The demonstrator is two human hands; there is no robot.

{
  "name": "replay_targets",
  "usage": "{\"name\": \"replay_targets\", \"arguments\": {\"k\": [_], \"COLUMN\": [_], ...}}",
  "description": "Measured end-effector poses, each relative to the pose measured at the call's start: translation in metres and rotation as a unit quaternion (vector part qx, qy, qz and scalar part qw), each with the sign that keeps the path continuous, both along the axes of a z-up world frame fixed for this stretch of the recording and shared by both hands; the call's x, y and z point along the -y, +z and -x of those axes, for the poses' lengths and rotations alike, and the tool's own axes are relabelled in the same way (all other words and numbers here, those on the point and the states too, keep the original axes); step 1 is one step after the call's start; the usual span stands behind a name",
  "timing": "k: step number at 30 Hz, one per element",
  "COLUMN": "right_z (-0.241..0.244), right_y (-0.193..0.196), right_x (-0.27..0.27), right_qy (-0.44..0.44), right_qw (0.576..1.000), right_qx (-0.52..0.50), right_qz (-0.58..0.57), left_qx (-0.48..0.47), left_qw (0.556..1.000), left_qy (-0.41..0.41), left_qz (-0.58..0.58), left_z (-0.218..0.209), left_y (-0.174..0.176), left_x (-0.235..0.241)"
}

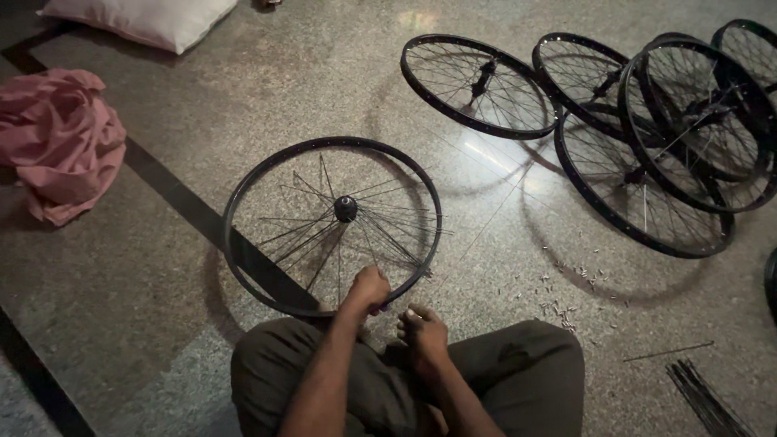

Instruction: The person sits on the floor and laces a bicycle wheel by inserting spokes into the hub and rim. They repeatedly insert spokes, adjust their position, and secure them with nipples. The person also handles a separate rim and a bundle of spokes during the process.

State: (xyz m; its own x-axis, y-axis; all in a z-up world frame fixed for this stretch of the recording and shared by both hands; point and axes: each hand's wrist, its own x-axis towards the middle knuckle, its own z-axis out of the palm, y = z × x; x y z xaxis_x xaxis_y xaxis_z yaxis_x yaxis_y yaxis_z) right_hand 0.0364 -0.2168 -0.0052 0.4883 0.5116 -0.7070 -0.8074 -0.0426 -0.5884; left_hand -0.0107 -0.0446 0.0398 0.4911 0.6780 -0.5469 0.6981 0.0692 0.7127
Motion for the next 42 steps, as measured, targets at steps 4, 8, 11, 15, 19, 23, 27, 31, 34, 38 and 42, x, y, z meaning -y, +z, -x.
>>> {"name": "replay_targets", "arguments": {"k": [4, 8, 11, 15, 19, 23, 27, 31, 34, 38, 42], "right_z": [0.002, 0.007, 0.007, 0.007, 0.005, 0.003, 0.001, -0.002, -0.004, -0.002, 0.007], "right_y": [-0.027, -0.035, -0.032, -0.027, -0.024, -0.032, -0.043, -0.043, -0.037, -0.039, -0.063], "right_x": [-0.001, -0.012, -0.015, -0.02, -0.02, -0.019, -0.021, -0.02, -0.019, -0.02, -0.027], "right_qy": [0.047, 0.017, 0.02, 0.012, 0.011, 0.002, -0.023, 0.003, 0.007, 0.008, 0.004], "right_qw": [0.997, 0.999, 0.998, 0.999, 0.999, 0.999, 0.994, 0.986, 0.994, 0.994, 0.986], "right_qx": [0.045, -0.003, 0.025, 0.03, 0.017, -0.015, -0.077, -0.074, -0.055, -0.059, -0.044], "right_qz": [-0.052, -0.028, -0.049, -0.037, -0.05, -0.039, -0.075, -0.147, -0.097, -0.087, -0.16], "left_qx": [0.001, 0.005, 0.002, -0.02, 0.0, -0.016, -0.015, -0.018, -0.005, -0.002, -0.022], "left_qw": [1.0, 1.0, 1.0, 1.0, 0.999, 0.999, 0.999, 0.999, 0.999, 1.0, 1.0], "left_qy": [0.018, -0.006, 0.013, -0.011, -0.013, -0.03, -0.03, -0.045, -0.026, -0.022, -0.004], "left_qz": [0.017, 0.007, -0.017, 0.008, -0.03, -0.01, -0.012, -0.022, 0.024, 0.016, -0.018], "left_z": [-0.002, -0.001, -0.003, -0.003, -0.005, -0.009, -0.009, -0.012, -0.007, -0.004, -0.008], "left_y": [0.003, 0.008, 0.004, -0.01, -0.027, -0.044, -0.046, -0.029, -0.011, 0.005, 0.004], "left_x": [0.003, 0.0, 0.003, -0.001, -0.004, -0.008, -0.009, -0.004, -0.004, -0.002, 0.0]}}
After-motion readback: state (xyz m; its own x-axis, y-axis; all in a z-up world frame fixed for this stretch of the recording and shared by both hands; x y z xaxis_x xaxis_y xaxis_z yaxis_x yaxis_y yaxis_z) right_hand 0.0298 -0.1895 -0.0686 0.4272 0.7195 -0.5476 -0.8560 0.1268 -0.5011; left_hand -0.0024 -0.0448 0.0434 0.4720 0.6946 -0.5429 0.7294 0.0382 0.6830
